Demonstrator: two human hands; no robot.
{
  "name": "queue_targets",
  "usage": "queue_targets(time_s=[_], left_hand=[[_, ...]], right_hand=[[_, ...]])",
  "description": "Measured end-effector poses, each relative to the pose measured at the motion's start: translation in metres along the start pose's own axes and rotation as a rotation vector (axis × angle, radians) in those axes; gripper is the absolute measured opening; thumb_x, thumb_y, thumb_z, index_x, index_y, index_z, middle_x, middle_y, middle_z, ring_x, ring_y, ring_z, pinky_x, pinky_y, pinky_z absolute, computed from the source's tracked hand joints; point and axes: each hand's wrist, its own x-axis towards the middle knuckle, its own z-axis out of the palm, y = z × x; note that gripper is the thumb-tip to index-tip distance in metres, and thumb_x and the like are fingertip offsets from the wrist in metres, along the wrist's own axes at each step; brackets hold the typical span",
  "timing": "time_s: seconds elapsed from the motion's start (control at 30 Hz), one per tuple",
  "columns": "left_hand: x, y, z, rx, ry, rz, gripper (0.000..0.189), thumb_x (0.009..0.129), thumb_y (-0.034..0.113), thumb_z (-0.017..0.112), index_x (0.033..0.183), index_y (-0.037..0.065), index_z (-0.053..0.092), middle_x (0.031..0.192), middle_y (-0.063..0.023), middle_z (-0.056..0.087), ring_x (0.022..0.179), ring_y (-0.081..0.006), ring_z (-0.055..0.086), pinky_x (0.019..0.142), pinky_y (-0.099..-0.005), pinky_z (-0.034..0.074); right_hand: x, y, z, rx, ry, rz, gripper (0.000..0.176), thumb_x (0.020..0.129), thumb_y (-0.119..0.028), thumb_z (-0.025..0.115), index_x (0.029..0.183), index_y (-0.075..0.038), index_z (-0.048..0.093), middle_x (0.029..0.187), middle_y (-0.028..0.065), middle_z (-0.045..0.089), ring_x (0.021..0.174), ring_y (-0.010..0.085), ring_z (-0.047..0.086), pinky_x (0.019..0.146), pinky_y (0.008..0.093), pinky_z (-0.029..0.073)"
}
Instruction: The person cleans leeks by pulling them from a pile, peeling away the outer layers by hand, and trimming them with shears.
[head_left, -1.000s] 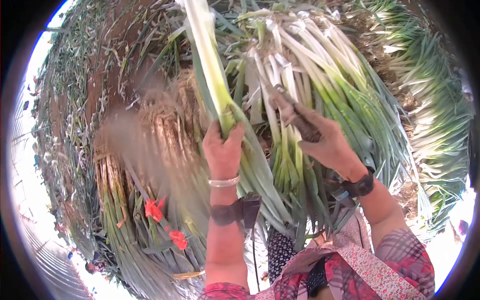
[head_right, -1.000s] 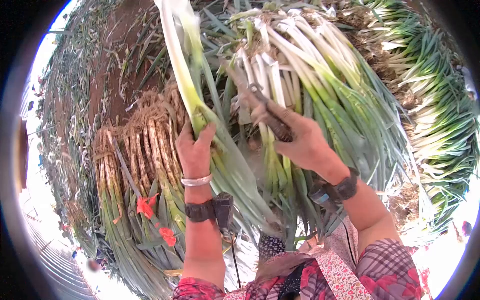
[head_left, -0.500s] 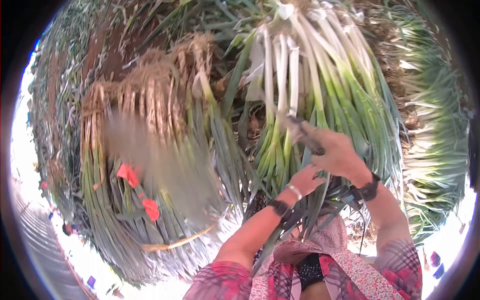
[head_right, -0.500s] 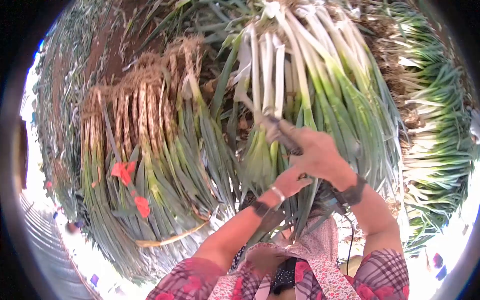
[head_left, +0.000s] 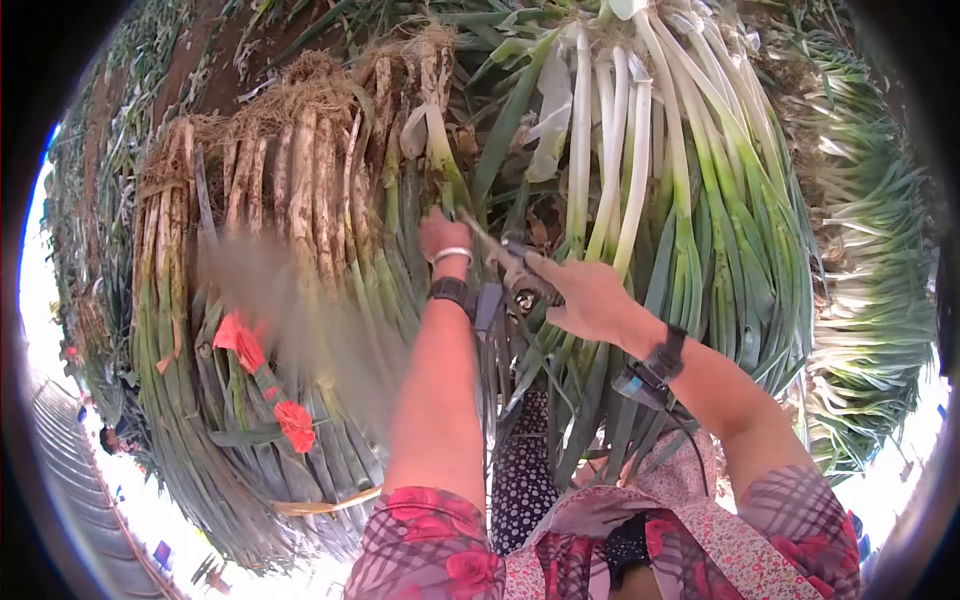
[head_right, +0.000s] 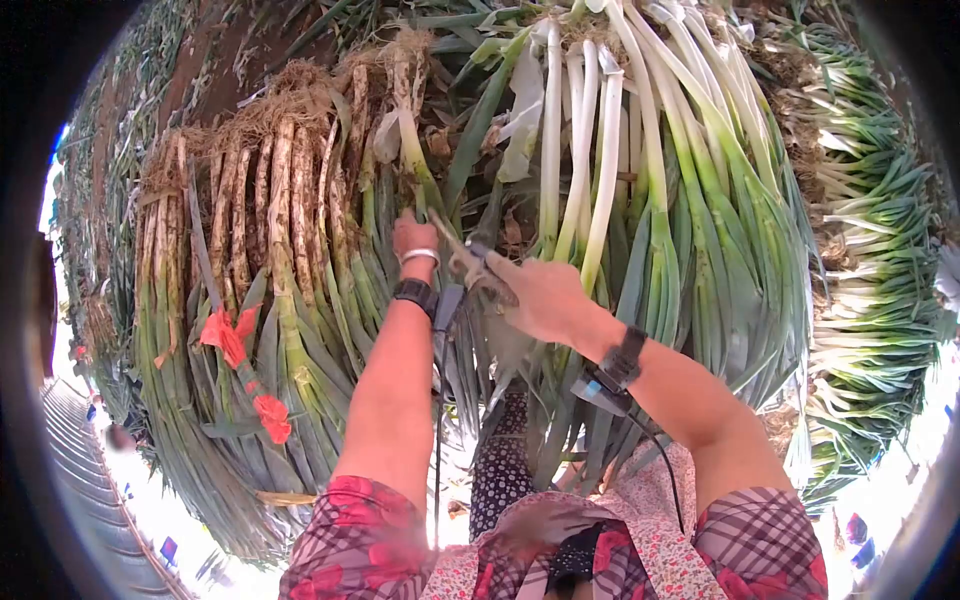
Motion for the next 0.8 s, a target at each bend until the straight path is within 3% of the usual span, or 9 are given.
queue_targets(time_s=[0.03,0.1,0.17,0.23,0.3,0.4,0.53,0.63,0.8], left_hand=[[0.001,-0.001,0.0,-0.006,-0.006,-0.002,0.047,0.074,0.026,0.068,0.112,0.0,0.058,0.109,-0.0235,0.059,0.102,-0.0386,0.056,0.085,-0.0468,0.046],[0.004,-0.006,-0.001,-0.27,-0.24,-0.025,0.054,0.065,0.02,0.072,0.11,-0.007,0.058,0.102,-0.0258,0.063,0.093,-0.0382,0.062,0.081,-0.0433,0.049],[-0.001,-0.01,0.008,-0.294,-0.225,-0.031,0.061,0.06,0.024,0.074,0.11,-0.008,0.058,0.108,-0.0258,0.061,0.098,-0.036,0.061,0.084,-0.0407,0.048],[-0.013,-0.008,0.008,-0.216,-0.181,0.015,0.062,0.061,0.025,0.074,0.11,-0.008,0.057,0.108,-0.0256,0.061,0.101,-0.0372,0.06,0.086,-0.0403,0.047],[-0.012,-0.008,0.009,-0.136,-0.237,-0.003,0.059,0.066,0.032,0.072,0.113,-0.001,0.057,0.113,-0.0244,0.059,0.107,-0.0382,0.056,0.09,-0.0443,0.045],[-0.014,-0.005,0.011,-0.16,-0.187,-0.011,0.051,0.075,0.034,0.066,0.115,0.004,0.056,0.114,-0.0212,0.059,0.107,-0.0379,0.056,0.088,-0.0484,0.044],[-0.021,-0.001,0.009,-0.145,-0.135,0.007,0.051,0.073,0.033,0.065,0.113,0.002,0.058,0.109,-0.0224,0.061,0.104,-0.0397,0.057,0.087,-0.0467,0.044],[-0.021,0.003,0.013,0.074,-0.225,0.059,0.049,0.07,0.034,0.065,0.111,0.008,0.06,0.107,-0.0189,0.063,0.101,-0.0378,0.058,0.085,-0.0458,0.046],[-0.025,0.008,0.007,-0.031,-0.231,-0.041,0.043,0.07,0.038,0.066,0.102,0.009,0.064,0.106,-0.0178,0.063,0.101,-0.0327,0.06,0.087,-0.0452,0.045]], right_hand=[[0.003,0.004,0.004,-0.006,-0.005,0.005,0.068,0.07,-0.022,0.063,0.134,-0.014,0.04,0.084,0.0165,0.06,0.077,0.0343,0.06,0.065,0.0447,0.046],[0.01,0.013,0.008,0.025,0.251,0.081,0.067,0.069,-0.024,0.064,0.132,-0.013,0.042,0.082,0.0165,0.059,0.076,0.035,0.06,0.064,0.0448,0.047],[-0.004,0.007,0.008,0.061,0.235,0.094,0.066,0.07,-0.023,0.064,0.132,-0.013,0.043,0.082,0.016,0.059,0.076,0.035,0.06,0.065,0.0444,0.047],[-0.024,-0.004,0.012,0.013,0.054,0.079,0.067,0.07,-0.021,0.063,0.134,-0.014,0.041,0.081,0.0151,0.059,0.076,0.0344,0.06,0.066,0.0437,0.047],[-0.024,-0.003,0.014,-0.009,0.069,0.082,0.068,0.071,-0.02,0.062,0.135,-0.015,0.04,0.081,0.0146,0.059,0.076,0.0339,0.06,0.067,0.0437,0.047],[0.003,0.004,0.01,0.057,0.205,0.186,0.072,0.067,-0.016,0.062,0.135,-0.015,0.042,0.087,0.0152,0.059,0.082,0.035,0.058,0.071,0.0424,0.046],[0.034,0.012,-0.002,0.026,0.252,0.114,0.07,0.067,-0.016,0.062,0.134,-0.013,0.043,0.086,0.0162,0.06,0.081,0.0358,0.059,0.071,0.0435,0.046],[0.069,0.026,-0.021,-0.075,0.259,0.105,0.069,0.069,-0.018,0.064,0.134,-0.014,0.042,0.084,0.0166,0.059,0.08,0.0369,0.059,0.07,0.0456,0.046],[0.062,0.022,-0.044,0.009,0.524,0.156,0.066,0.07,-0.019,0.061,0.133,-0.013,0.042,0.082,0.0173,0.058,0.074,0.0387,0.058,0.067,0.0462,0.046]])
